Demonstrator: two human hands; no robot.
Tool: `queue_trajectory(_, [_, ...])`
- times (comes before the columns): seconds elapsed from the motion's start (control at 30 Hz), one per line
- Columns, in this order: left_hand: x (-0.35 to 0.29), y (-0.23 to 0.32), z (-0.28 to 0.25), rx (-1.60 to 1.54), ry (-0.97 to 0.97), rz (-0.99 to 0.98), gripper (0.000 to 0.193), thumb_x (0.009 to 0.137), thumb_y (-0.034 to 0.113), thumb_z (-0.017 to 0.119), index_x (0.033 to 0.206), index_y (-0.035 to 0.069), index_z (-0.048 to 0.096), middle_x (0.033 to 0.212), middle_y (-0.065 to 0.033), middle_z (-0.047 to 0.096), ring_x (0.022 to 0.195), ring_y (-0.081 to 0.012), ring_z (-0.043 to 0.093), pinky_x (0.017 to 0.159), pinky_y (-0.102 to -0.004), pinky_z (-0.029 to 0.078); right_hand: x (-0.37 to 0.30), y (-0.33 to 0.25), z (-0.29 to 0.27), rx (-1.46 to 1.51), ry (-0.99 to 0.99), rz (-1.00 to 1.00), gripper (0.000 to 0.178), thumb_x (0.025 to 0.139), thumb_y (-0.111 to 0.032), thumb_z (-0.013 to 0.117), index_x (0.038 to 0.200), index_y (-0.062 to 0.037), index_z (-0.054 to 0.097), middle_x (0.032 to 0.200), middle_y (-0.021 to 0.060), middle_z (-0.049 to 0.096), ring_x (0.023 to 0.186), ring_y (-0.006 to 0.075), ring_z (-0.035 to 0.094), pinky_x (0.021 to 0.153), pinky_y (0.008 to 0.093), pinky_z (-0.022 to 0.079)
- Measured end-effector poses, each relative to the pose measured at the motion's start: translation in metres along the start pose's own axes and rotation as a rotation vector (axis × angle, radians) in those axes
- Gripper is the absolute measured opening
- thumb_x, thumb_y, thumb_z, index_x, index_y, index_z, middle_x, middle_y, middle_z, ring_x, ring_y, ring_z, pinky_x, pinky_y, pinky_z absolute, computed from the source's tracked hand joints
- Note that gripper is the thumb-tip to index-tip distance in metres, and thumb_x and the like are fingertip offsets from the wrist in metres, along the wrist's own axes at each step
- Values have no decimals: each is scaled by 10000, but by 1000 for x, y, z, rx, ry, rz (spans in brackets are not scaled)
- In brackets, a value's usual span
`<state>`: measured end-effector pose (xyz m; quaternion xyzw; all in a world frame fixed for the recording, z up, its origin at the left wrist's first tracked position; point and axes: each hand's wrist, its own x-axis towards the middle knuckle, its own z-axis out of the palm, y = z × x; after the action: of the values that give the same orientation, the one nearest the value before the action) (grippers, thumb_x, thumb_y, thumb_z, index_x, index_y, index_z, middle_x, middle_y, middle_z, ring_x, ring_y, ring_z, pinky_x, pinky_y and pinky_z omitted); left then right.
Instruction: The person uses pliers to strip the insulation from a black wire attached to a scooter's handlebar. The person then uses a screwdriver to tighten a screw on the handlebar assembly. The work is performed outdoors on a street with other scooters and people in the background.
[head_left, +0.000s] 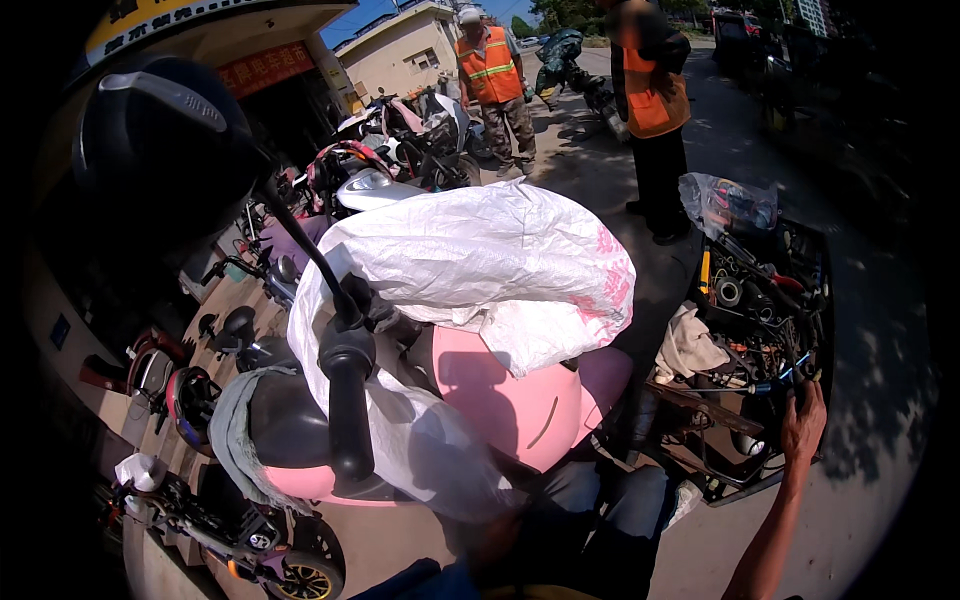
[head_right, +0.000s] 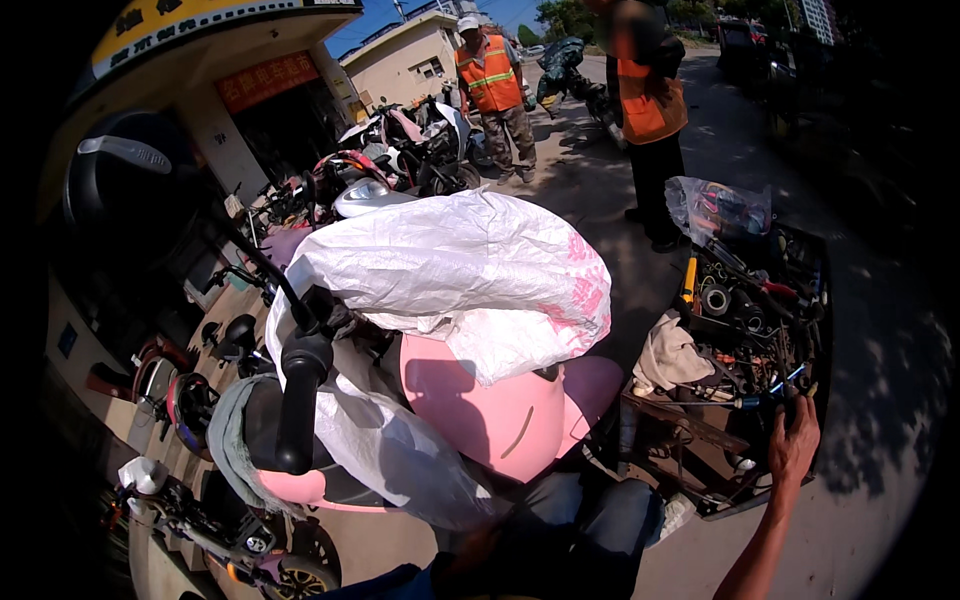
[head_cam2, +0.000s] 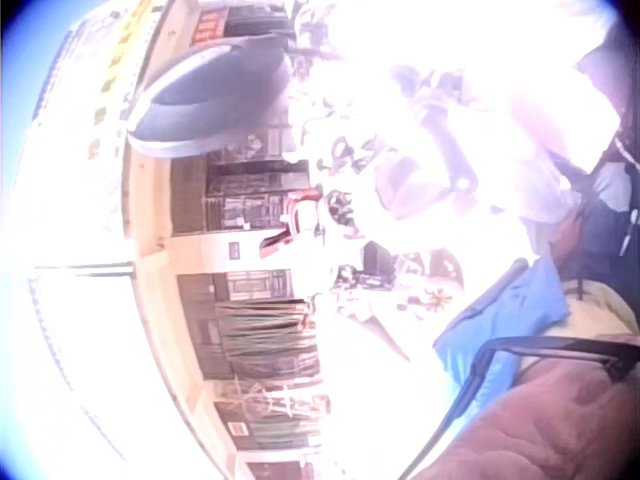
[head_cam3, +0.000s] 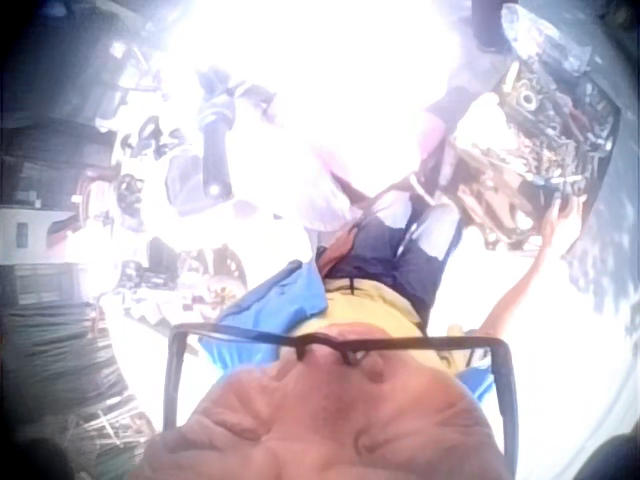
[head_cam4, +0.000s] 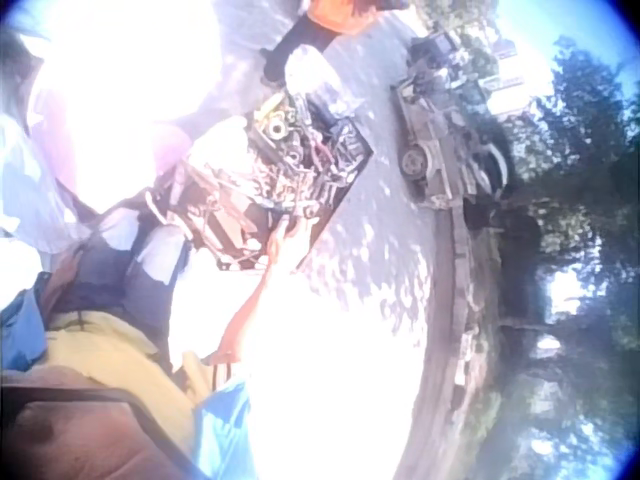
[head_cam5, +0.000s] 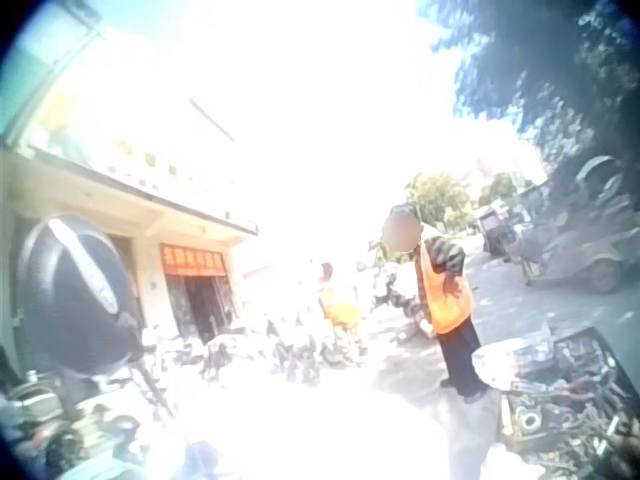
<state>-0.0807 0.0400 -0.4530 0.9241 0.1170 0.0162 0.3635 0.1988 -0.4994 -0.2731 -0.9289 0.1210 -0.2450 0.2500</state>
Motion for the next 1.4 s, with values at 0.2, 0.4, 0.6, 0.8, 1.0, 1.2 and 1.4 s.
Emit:
queue_trajectory(0.2, [26,0,2,1,-216,-253,375,1016,253,526,1307,44,637,1214,-227,681,1129,-382,648,1027,-467,479,6,-12,-3,74,-14,-33,351,939,-130,598,1248,34,572,1274,229,596,1136,450,564,957,485,446])
queue_trajectory(0.4, [11,19,-21,-28,-469,-228,376,1023,294,520,1295,65,643,1265,-220,659,1171,-390,619,1044,-473,456,2,5,12,30,103,-100,359,941,-140,605,1250,38,568,1250,246,598,1131,465,560,956,483,447])
queue_trajectory(0.6, [-4,36,-43,-16,-399,-96,315,1023,231,520,1242,43,645,1266,-223,636,1204,-372,588,1059,-437,445,5,-7,3,106,23,-84,361,934,-156,616,1237,37,578,1233,250,602,1115,467,564,938,488,451])
queue_trajectory(0.8, [25,47,-36,-139,-25,-209,315,1012,249,544,1210,29,650,1165,-234,669,1114,-386,628,1026,-449,465,7,-17,-3,43,-41,-60,354,940,-177,615,1216,43,596,1217,249,614,1107,464,573,936,488,456])
queue_trajectory(1.0, [28,17,-34,-89,16,-226,312,1011,250,544,1202,28,651,1139,-237,674,1079,-394,638,999,-451,479,8,4,10,11,62,-120,360,923,-162,609,1213,51,586,1206,243,611,1104,449,574,941,473,455])
queue_trajectory(1.2, [23,-19,-17,31,-57,-232,310,1010,251,544,1195,27,652,1112,-239,679,1045,-401,648,971,-453,492,10,-9,-2,69,-76,-71,375,952,-176,609,1248,51,573,1286,264,588,1158,466,552,986,493,433])
queue_trajectory(1.4, [18,-47,-2,125,-149,-229,307,1009,252,544,1187,27,653,1085,-242,683,1010,-409,657,944,-456,506,7,-15,-5,93,-76,-46,359,958,-155,602,1254,44,561,1263,267,590,1139,475,550,977,493,434])
